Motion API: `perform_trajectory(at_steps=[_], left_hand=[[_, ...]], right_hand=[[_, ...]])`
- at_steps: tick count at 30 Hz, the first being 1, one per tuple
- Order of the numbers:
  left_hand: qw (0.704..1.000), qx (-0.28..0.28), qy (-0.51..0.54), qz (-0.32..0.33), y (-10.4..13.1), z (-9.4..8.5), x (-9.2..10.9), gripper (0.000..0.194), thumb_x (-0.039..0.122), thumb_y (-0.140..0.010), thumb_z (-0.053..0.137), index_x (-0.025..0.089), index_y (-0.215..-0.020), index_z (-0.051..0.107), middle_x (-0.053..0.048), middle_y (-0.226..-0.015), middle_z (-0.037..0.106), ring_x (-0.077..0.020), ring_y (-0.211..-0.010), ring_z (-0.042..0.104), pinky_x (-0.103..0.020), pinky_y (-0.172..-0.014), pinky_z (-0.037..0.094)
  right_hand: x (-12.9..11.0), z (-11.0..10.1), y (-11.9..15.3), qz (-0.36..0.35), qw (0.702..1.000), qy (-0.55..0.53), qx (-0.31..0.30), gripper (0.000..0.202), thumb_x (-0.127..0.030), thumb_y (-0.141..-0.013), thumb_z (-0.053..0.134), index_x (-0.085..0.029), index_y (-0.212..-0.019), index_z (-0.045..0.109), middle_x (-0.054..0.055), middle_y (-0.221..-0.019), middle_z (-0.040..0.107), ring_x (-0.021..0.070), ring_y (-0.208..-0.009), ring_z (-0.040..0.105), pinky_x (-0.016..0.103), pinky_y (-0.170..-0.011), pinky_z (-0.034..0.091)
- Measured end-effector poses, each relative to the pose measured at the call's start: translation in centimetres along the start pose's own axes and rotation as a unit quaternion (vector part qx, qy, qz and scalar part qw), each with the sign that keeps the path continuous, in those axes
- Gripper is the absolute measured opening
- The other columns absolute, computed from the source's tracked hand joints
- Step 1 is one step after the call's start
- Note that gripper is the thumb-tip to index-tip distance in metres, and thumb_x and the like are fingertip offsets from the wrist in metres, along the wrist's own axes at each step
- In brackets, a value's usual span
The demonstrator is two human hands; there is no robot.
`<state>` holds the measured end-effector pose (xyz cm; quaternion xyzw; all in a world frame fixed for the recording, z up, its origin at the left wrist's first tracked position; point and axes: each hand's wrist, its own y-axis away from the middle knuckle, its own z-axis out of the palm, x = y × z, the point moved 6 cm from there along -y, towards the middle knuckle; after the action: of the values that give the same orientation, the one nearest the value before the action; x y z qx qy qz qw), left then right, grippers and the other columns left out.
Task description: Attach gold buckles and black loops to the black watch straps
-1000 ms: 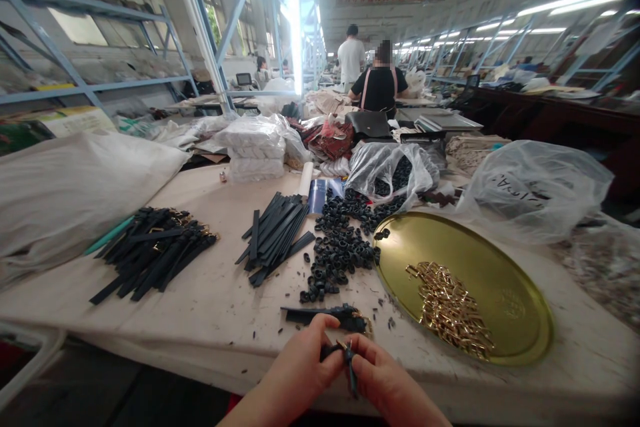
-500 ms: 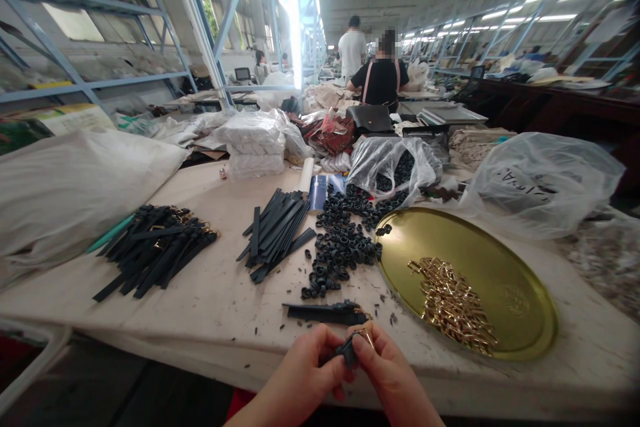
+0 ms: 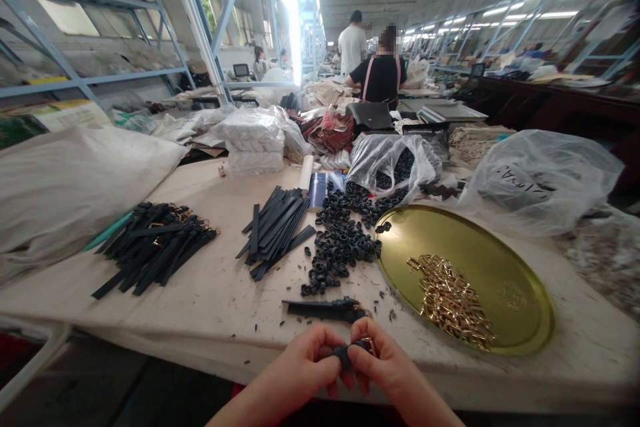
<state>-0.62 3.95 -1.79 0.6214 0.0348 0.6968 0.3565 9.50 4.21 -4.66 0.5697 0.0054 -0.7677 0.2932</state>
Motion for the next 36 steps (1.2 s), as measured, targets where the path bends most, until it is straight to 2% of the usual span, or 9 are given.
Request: perform_trajectory(at_steps=[3, 5, 8, 11, 13, 19, 30, 33, 36], left_hand=[[0.999, -0.018, 0.032, -0.004, 0.2, 0.4, 0.5, 0.019, 0.025, -0.065, 0.056, 0.014, -0.077, 0.046, -0.003, -0.067, 0.061, -0.0125, -0.062, 0.055, -0.021, -0.05, 0.038], [0.999, -0.022, 0.037, -0.01, 0.3, 0.5, 0.5, 0.021, 0.026, -0.065, 0.057, 0.014, -0.077, 0.046, -0.003, -0.067, 0.061, -0.0123, -0.062, 0.055, -0.021, -0.05, 0.038], [0.999, -0.032, 0.009, -0.012, 0.2, 0.4, -0.1, 0.021, 0.028, -0.068, 0.056, 0.013, -0.08, 0.047, -0.002, -0.068, 0.061, -0.0104, -0.058, 0.054, -0.021, -0.051, 0.038], [0.999, -0.04, -0.023, -0.006, -0.1, 0.2, -1.0, 0.017, 0.022, -0.069, 0.052, 0.013, -0.082, 0.05, -0.001, -0.072, 0.061, -0.008, -0.054, 0.052, -0.021, -0.052, 0.038], [0.999, -0.039, -0.033, -0.008, -0.3, 0.1, -1.2, 0.016, 0.019, -0.068, 0.051, 0.013, -0.083, 0.05, 0.0, -0.073, 0.061, -0.0079, -0.054, 0.053, -0.02, -0.053, 0.038], [0.995, -0.075, -0.067, -0.002, 0.3, 0.6, 0.3, 0.018, 0.016, -0.071, 0.046, 0.014, -0.087, 0.053, 0.001, -0.076, 0.06, -0.0092, -0.061, 0.056, -0.021, -0.059, 0.04], [0.991, -0.039, -0.129, -0.024, 0.6, 0.6, -2.1, 0.029, 0.021, -0.069, 0.055, 0.016, -0.098, 0.052, 0.003, -0.065, 0.059, -0.0088, -0.049, 0.051, -0.018, -0.046, 0.038], [0.991, -0.046, -0.123, -0.005, 0.7, 0.2, -1.3, 0.036, 0.022, -0.072, 0.055, 0.016, -0.106, 0.048, 0.002, -0.067, 0.059, -0.0104, -0.057, 0.054, -0.019, -0.052, 0.039], [0.991, -0.08, -0.109, 0.014, 0.9, 0.2, -0.2, 0.041, 0.014, -0.072, 0.049, 0.015, -0.112, 0.043, -0.001, -0.076, 0.062, -0.0121, -0.071, 0.056, -0.021, -0.063, 0.04]], right_hand=[[0.5, 0.4, 0.3, 0.048, 0.993, -0.104, -0.02, 0.03, -0.043, -0.073, 0.058, -0.021, -0.079, 0.038, -0.006, -0.053, 0.055, 0.006, -0.042, 0.045, 0.016, -0.041, 0.027], [0.9, 0.4, 0.4, 0.064, 0.991, -0.113, -0.027, 0.03, -0.045, -0.073, 0.057, -0.021, -0.078, 0.038, -0.006, -0.053, 0.055, 0.006, -0.04, 0.044, 0.016, -0.04, 0.026], [0.5, -0.5, 0.6, 0.017, 0.999, 0.039, 0.016, 0.027, -0.045, -0.075, 0.054, -0.022, -0.075, 0.039, -0.006, -0.051, 0.054, 0.008, -0.042, 0.044, 0.019, -0.043, 0.029], [-1.2, -0.9, 1.3, -0.078, 0.966, 0.242, 0.049, 0.013, -0.033, -0.079, 0.051, -0.022, -0.076, 0.046, -0.004, -0.057, 0.057, 0.0108, -0.053, 0.049, 0.022, -0.052, 0.035], [-1.7, -0.9, 1.6, -0.099, 0.95, 0.294, 0.042, 0.006, -0.027, -0.079, 0.049, -0.022, -0.078, 0.047, -0.004, -0.061, 0.058, 0.0116, -0.056, 0.05, 0.023, -0.054, 0.035], [-0.7, -0.9, 1.3, -0.05, 0.976, 0.212, 0.023, 0.003, -0.024, -0.079, 0.045, -0.022, -0.08, 0.043, -0.006, -0.058, 0.055, 0.0117, -0.054, 0.049, 0.023, -0.051, 0.035], [-2.7, 0.3, 3.0, -0.068, 0.913, 0.401, -0.031, 0.007, -0.014, -0.072, 0.051, -0.021, -0.07, 0.051, -0.003, -0.069, 0.059, 0.0143, -0.065, 0.052, 0.024, -0.058, 0.035], [-2.0, 0.2, 2.7, -0.062, 0.934, 0.353, -0.013, 0.006, -0.016, -0.074, 0.049, -0.021, -0.07, 0.049, -0.003, -0.068, 0.056, 0.0147, -0.067, 0.05, 0.024, -0.06, 0.036], [-1.2, -0.3, 2.3, -0.045, 0.956, 0.291, 0.012, 0.005, -0.022, -0.077, 0.047, -0.021, -0.072, 0.046, -0.004, -0.064, 0.05, 0.0137, -0.064, 0.046, 0.024, -0.059, 0.035]])
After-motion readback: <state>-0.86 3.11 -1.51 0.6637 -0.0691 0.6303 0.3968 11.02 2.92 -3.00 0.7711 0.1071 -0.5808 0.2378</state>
